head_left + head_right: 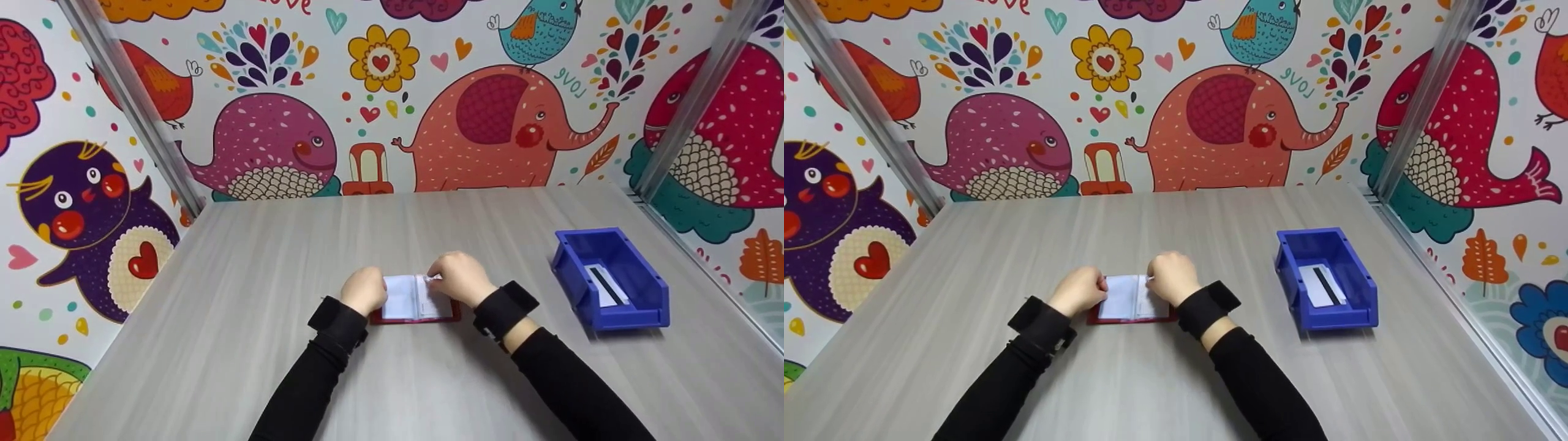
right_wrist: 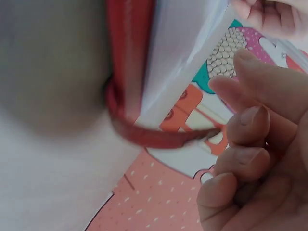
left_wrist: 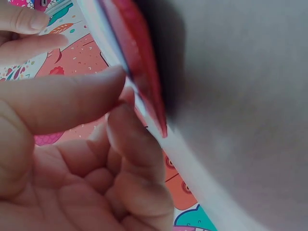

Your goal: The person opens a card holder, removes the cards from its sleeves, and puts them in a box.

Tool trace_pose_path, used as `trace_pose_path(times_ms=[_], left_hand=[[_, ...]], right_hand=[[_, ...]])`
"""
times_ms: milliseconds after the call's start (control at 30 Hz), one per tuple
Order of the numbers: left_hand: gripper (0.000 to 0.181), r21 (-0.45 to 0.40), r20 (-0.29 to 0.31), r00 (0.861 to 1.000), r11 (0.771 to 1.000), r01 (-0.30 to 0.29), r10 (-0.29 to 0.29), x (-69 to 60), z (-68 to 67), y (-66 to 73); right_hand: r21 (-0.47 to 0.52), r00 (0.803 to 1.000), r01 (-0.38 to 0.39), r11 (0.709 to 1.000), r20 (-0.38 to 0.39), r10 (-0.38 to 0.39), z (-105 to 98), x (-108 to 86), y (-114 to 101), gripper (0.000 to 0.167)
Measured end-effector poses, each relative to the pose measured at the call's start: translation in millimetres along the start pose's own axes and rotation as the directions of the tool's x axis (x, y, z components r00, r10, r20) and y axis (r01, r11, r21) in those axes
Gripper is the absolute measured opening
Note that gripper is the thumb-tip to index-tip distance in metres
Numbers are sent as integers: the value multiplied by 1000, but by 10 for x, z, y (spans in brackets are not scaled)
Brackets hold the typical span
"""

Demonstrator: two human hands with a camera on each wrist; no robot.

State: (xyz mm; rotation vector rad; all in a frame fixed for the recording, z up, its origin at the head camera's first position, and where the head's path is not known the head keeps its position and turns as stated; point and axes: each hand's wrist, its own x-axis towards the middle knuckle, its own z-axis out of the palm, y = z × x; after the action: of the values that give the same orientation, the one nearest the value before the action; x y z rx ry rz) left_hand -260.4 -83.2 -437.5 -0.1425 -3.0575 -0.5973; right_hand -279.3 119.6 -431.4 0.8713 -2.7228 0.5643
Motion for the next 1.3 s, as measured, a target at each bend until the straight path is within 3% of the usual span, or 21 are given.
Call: trace_pose_path(times_ms=[133, 600, 1167, 1300], left_hand=[[11, -2, 9, 1000, 1000, 5, -5, 5, -1, 0], [10, -1, 17, 1000, 1000, 6, -6, 9, -3, -9], [10, -7, 25, 999, 1000, 30, -30, 16, -1, 8], [12, -1, 17, 1000, 1000, 13, -13, 7, 0, 1]], right_hand=[[4, 999, -44, 999, -4, 44, -27, -10, 78, 8], [-18, 997, -76, 997, -8, 76, -35, -31, 239, 8], [-56, 994, -103, 993, 28, 105, 50, -40, 290, 7], [-66, 993, -114, 991, 34, 117, 68, -37, 280, 6]])
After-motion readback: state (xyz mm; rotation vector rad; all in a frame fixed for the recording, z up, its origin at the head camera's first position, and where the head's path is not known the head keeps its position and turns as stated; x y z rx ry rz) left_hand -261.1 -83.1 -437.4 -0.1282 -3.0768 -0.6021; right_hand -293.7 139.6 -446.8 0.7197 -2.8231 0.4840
